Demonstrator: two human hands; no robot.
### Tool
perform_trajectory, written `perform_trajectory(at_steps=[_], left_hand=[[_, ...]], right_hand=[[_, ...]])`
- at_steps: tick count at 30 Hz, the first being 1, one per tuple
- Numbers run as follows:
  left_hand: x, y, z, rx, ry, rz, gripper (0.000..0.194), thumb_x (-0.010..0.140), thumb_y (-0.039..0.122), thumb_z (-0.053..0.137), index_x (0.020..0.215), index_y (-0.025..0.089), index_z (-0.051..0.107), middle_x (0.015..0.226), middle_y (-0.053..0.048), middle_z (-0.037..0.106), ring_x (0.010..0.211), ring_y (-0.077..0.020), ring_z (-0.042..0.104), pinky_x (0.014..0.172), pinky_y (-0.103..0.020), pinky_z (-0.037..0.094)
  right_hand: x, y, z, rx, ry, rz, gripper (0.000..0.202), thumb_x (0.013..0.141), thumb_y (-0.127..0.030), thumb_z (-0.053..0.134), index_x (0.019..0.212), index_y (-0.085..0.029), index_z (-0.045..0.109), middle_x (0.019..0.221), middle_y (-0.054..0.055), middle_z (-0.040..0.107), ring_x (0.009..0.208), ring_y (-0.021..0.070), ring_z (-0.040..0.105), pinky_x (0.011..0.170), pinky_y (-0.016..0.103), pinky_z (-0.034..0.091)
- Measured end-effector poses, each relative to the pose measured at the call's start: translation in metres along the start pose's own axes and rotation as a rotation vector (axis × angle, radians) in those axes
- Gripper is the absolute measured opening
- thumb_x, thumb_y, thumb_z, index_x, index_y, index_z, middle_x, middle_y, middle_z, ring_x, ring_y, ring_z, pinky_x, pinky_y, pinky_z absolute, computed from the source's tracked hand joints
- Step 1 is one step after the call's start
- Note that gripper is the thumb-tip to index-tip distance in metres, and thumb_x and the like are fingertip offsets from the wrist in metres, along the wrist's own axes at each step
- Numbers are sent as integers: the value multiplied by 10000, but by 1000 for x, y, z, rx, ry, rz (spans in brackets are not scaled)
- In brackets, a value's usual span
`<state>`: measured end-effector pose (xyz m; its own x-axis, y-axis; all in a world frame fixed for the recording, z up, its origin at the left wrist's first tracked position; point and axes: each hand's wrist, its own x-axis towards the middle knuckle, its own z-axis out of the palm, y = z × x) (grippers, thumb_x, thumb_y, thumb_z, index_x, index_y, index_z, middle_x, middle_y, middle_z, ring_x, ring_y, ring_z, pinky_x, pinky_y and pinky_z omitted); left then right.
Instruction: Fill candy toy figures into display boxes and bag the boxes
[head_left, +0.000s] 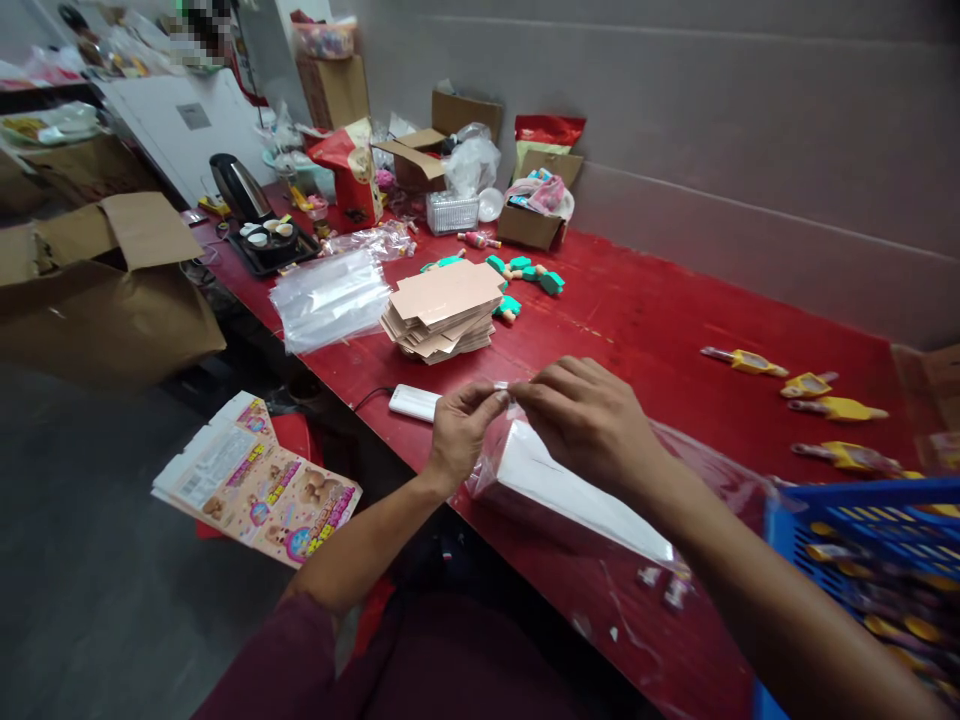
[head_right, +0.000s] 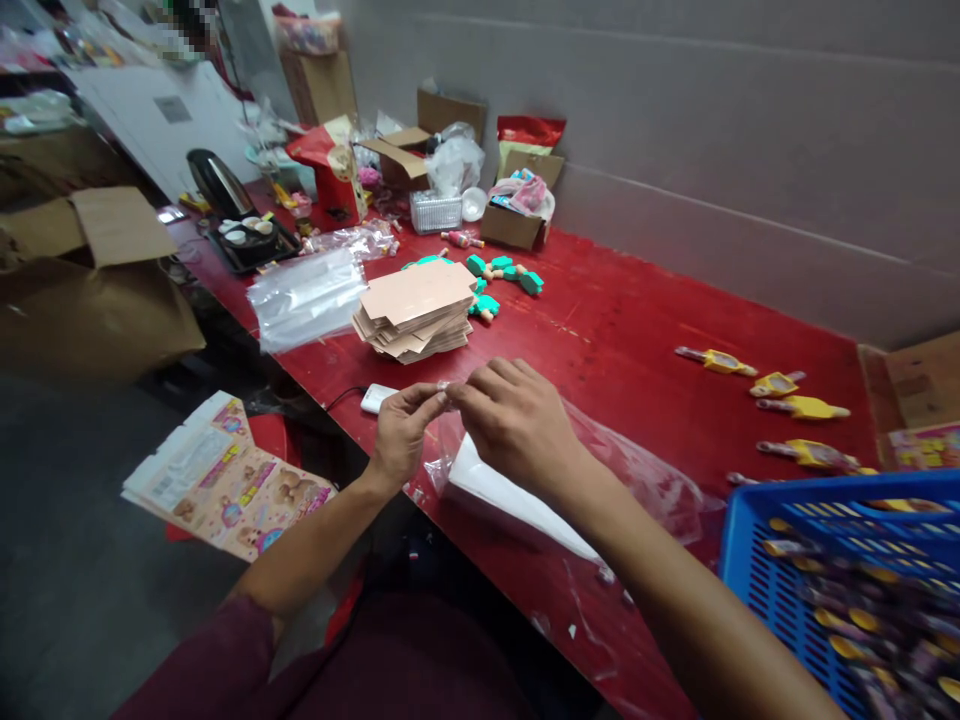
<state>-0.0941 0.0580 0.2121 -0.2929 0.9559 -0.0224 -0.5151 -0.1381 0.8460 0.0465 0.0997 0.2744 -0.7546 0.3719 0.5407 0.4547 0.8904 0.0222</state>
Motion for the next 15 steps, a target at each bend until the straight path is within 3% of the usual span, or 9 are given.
perform_trajectory(at_steps=[6,15], left_hand=[[-4,4,1,151,-41,35,87,695,244,756,735,166,752,720,-20,717,704,-140,641,731,-265,513],[-5,-3,4,256,-76,72,91,698,241,753,735,159,745,716,-28,721,682,-133,635,701,-257,502]], right_hand=[[1,-2,4,-179,-104,-42,128,890,-143,544,822,-164,650,728,58,633,688,189,450,650,329,274],[1,8,6,-228,-65,-91,213,892,-120,513,701,-159,600,636,44,585,622,176,436,628,325,286]])
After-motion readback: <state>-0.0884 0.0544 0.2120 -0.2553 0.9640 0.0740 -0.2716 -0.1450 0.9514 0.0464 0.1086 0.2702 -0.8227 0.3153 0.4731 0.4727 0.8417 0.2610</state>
